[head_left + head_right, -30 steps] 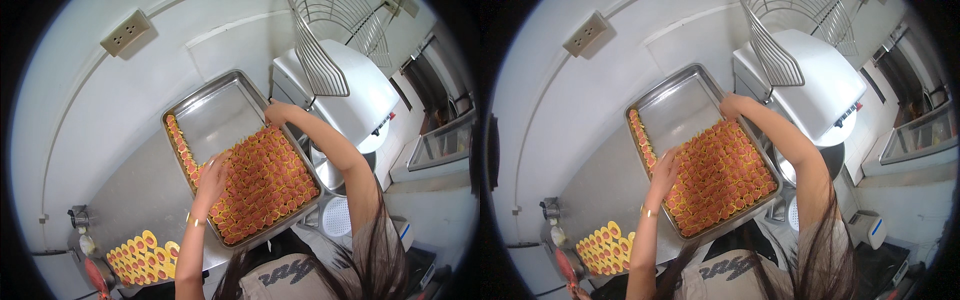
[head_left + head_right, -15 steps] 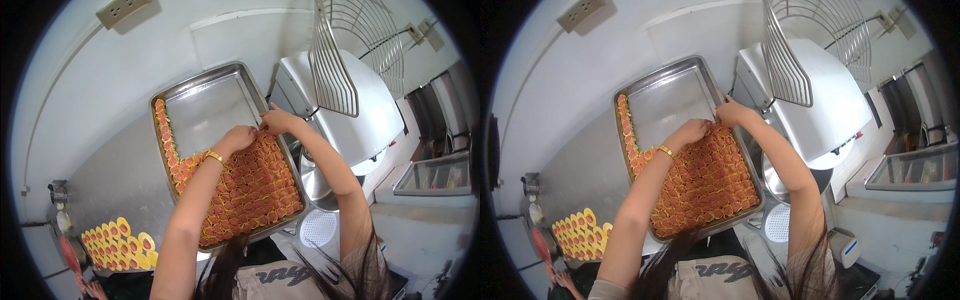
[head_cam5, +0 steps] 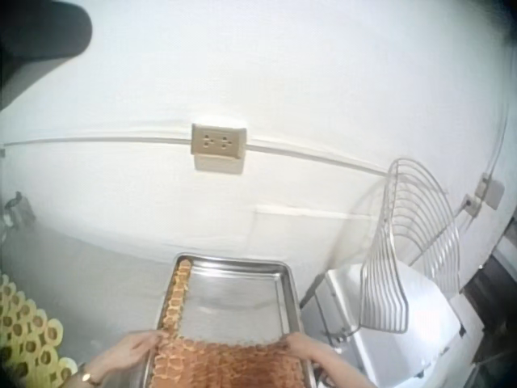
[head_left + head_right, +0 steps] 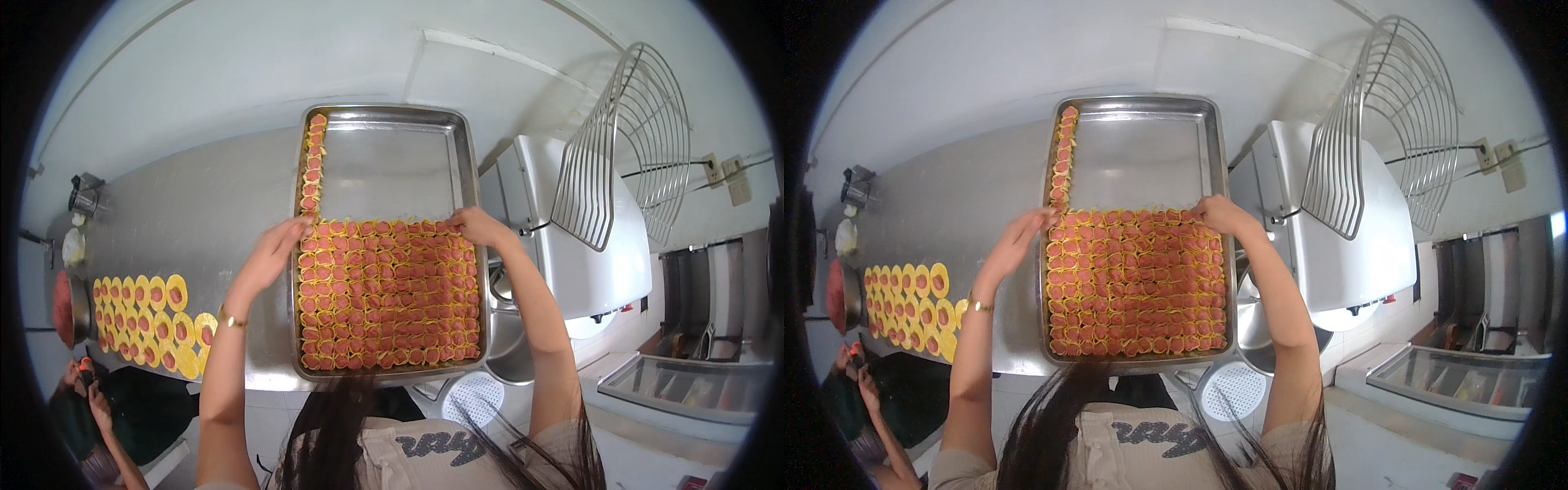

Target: The person repeatedly picks up yellow dough circles with red filling, folds them into half-moon shapes, and places them on a metal tray. Another person works alongside at the same table, also handling dough and filling.

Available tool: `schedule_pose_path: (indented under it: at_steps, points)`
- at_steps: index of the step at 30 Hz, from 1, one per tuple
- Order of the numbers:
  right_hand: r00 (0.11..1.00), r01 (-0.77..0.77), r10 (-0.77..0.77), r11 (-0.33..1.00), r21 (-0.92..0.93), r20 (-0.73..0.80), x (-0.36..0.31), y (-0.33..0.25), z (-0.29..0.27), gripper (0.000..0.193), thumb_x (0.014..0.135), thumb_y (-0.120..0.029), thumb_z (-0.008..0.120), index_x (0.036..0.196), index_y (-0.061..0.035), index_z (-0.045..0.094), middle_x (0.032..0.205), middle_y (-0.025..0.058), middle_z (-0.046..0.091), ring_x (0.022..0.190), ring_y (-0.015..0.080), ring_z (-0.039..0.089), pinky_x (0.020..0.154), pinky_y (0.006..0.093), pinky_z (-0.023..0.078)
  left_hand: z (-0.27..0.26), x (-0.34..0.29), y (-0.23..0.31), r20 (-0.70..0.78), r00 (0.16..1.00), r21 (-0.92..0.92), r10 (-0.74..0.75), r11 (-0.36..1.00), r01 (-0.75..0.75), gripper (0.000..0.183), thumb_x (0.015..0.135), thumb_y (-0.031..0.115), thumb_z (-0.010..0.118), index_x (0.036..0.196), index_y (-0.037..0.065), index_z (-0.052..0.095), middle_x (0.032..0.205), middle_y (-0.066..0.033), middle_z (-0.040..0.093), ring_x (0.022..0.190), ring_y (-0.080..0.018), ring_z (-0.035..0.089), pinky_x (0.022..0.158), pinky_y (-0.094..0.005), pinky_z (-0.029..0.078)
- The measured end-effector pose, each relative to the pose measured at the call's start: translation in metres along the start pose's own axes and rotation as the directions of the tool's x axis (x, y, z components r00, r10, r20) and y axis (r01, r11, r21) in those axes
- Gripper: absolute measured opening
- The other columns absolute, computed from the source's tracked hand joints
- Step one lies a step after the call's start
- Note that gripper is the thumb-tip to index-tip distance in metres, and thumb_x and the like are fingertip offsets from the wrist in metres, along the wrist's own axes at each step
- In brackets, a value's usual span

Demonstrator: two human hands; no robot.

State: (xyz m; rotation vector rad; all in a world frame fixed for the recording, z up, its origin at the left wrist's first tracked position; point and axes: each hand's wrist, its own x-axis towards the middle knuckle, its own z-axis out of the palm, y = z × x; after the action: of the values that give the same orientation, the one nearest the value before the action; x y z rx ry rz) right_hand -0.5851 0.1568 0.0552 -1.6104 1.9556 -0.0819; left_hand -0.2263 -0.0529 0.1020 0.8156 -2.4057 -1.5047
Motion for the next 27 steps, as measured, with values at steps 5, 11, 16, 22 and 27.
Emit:
schedule_pose_path:
  at_steps: [5,11,16,22,27]
  points:
    - [0.994,-0.104,0.107,0.982,0.155,-0.006,0.013,0.008,-0.004,0.040,0.081,0.002,0.046,0.117,-0.0042,0.062,0.115,0.0135,0.064,0.102,0.0252,0.062,0.091,0.0309,0.047,-0.016,-0.102,-0.038,-0.173,0.973,-0.090,-0.149,0.987,0.135,0.039,0.100,0.028,0.039,0.115,-0.004,0.057,0.101,-0.0131,0.067,0.098,-0.0199,0.062,0.089,-0.0311,0.044]
    - [0.998,-0.056,0.049,0.907,0.416,0.026,0.030,-0.003,-0.004,0.038,0.082,0.000,0.047,0.117,-0.0029,0.062,0.119,0.0114,0.063,0.106,0.0231,0.061,0.093,0.0290,0.045,-0.007,-0.176,-0.063,-0.238,0.937,-0.164,-0.257,0.961,0.222,0.040,0.101,0.027,0.039,0.113,-0.006,0.057,0.096,-0.0140,0.068,0.093,-0.0191,0.063,0.088,-0.0299,0.045]
    - [0.980,-0.170,0.120,0.919,0.357,0.158,0.030,-0.009,-0.003,0.039,0.082,0.001,0.045,0.117,-0.0015,0.061,0.124,0.0109,0.060,0.109,0.0216,0.059,0.094,0.0285,0.044,-0.002,-0.209,-0.068,-0.174,0.942,-0.148,-0.287,0.953,0.263,0.041,0.100,0.028,0.040,0.112,-0.006,0.058,0.094,-0.0137,0.068,0.091,-0.0188,0.063,0.085,-0.0294,0.047]
    - [0.996,-0.040,0.082,0.816,0.577,-0.046,0.045,0.019,-0.026,0.034,0.084,-0.007,0.048,0.114,0.0012,0.063,0.116,0.0137,0.064,0.108,0.0221,0.059,0.096,0.0304,0.043,0.005,-0.229,-0.065,-0.118,0.942,-0.098,-0.315,0.947,0.305,0.041,0.100,0.030,0.041,0.110,-0.005,0.059,0.094,-0.0144,0.067,0.090,-0.0199,0.065,0.083,-0.0292,0.048]
    - [0.992,-0.121,0.128,0.962,0.246,-0.013,0.046,0.024,-0.038,0.030,0.084,-0.016,0.052,0.108,-0.0063,0.067,0.108,0.0135,0.066,0.102,0.0288,0.062,0.090,0.0337,0.047,0.012,-0.235,-0.061,-0.075,0.956,-0.082,-0.285,0.957,0.279,0.038,0.099,0.028,0.043,0.109,-0.005,0.059,0.093,-0.0170,0.067,0.088,-0.0235,0.065,0.081,-0.0314,0.049]
